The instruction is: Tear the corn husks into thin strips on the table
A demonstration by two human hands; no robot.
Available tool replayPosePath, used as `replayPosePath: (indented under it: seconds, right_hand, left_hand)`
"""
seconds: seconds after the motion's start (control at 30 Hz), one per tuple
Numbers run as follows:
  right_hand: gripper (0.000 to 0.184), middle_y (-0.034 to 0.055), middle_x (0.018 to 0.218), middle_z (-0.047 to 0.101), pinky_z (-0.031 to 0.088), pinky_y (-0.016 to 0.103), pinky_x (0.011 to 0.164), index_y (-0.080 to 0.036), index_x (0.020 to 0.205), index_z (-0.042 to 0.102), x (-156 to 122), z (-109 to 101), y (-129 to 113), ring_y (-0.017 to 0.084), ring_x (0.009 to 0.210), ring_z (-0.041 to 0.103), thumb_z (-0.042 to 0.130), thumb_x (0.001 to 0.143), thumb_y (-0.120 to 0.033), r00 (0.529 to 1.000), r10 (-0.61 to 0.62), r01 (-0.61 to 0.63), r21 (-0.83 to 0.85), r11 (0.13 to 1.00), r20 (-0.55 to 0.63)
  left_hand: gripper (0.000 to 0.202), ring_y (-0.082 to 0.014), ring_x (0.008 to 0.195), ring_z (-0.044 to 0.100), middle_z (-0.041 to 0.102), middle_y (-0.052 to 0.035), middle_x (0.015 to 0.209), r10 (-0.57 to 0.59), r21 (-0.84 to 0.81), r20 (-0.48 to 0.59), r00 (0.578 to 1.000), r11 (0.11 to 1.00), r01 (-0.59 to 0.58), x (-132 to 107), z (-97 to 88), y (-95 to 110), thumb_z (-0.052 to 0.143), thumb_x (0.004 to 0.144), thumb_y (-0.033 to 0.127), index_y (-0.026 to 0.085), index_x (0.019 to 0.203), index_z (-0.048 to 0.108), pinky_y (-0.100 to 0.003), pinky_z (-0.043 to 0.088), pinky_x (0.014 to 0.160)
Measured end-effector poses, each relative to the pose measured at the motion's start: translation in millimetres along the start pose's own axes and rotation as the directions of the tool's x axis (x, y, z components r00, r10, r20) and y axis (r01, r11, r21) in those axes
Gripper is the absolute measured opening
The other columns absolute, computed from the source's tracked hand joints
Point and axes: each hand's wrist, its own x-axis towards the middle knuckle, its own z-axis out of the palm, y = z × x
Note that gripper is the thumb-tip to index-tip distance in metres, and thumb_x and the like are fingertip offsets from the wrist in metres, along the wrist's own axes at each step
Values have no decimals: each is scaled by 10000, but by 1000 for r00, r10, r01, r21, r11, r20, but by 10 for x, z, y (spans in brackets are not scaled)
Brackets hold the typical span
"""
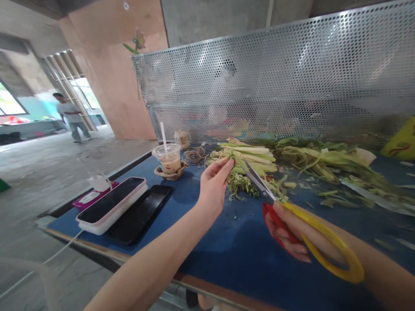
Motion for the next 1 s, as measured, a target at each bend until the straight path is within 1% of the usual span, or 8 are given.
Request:
replayPosePath:
  seconds: [0.23, 0.37, 0.47, 0.57, 0.77, 0.87, 0.93, 1.0]
  right_hand:
    - [579, -100, 369, 379, 296, 136, 216, -163, 491, 475, -73, 101, -138, 3, 221, 289, 605, 422, -723, 993, 105, -104, 28, 994, -56]
    - [581, -96, 343, 381, 287, 145, 197, -162, 469, 468, -82, 100, -158, 17, 194, 305, 585, 442, -731, 995, 94, -94, 5, 996, -41]
    - [588, -91, 321, 360, 282, 155, 194, -162, 471, 461, -68, 59, -120, 36, 176, 321, 519, 529, -744, 999, 33, -34, -46, 998, -24]
    - [567, -89, 332, 370, 310, 155, 216, -162, 504, 470, -50, 24, -75, 37, 191, 337, 486, 605, -721, 1000, -10, 10, -51, 999, 4]
    - [550, -93, 388, 415, 351, 161, 224, -163, 536, 491, -14, 26, -52, 29, 220, 354, 554, 542, -709, 1000, 16, -15, 33, 999, -8]
    - [563, -88, 351, 417, 355, 178, 206, -158, 499, 494, -8, 35, -92, 41, 200, 355, 589, 473, -712, 996, 73, -76, 77, 994, 43]
    - [554, -83, 331, 419, 350, 182, 195, -156, 472, 488, -21, 47, -130, 46, 186, 349, 614, 446, -695, 992, 110, -116, 95, 989, 67]
    - [548, -85, 318, 405, 333, 168, 189, -157, 458, 475, -44, 66, -161, 37, 175, 328, 604, 469, -689, 994, 106, -108, 97, 989, 30]
  left_hand:
    - [145, -51, 633, 558, 658, 23, 718, 6, 9, -10, 1000, 1000, -6, 18, -23, -14, 726, 605, 216, 179, 734, 674, -161, 383, 558]
    - [152, -58, 631, 562, 659, 22, 720, 8, 10, -15, 1000, 1000, -8, 20, -19, -14, 732, 596, 224, 183, 731, 673, -168, 386, 559]
    - [160, -75, 672, 579, 668, 15, 758, 7, 12, -13, 1000, 1000, -7, 17, -18, -16, 731, 597, 235, 187, 737, 672, -177, 390, 571]
    - [170, -71, 660, 572, 666, 16, 749, 15, 35, -17, 1000, 999, -14, 9, -16, -27, 736, 588, 235, 185, 738, 676, -179, 388, 578]
    - [161, -61, 657, 564, 648, 23, 692, 53, 24, -2, 999, 998, -53, -14, 8, -60, 740, 569, 198, 167, 710, 668, -177, 398, 624]
    - [218, -60, 646, 564, 642, 33, 687, 100, 35, 21, 995, 994, -101, -17, 7, -62, 733, 579, 184, 179, 775, 636, -179, 398, 617]
    - [258, -58, 625, 558, 639, 39, 687, 103, 46, 27, 994, 993, -104, -14, 0, -60, 726, 587, 178, 189, 814, 603, -176, 390, 590]
    - [277, -58, 613, 552, 638, 39, 695, 89, 60, 26, 996, 994, -91, -10, -8, -60, 719, 595, 179, 193, 836, 584, -173, 381, 568]
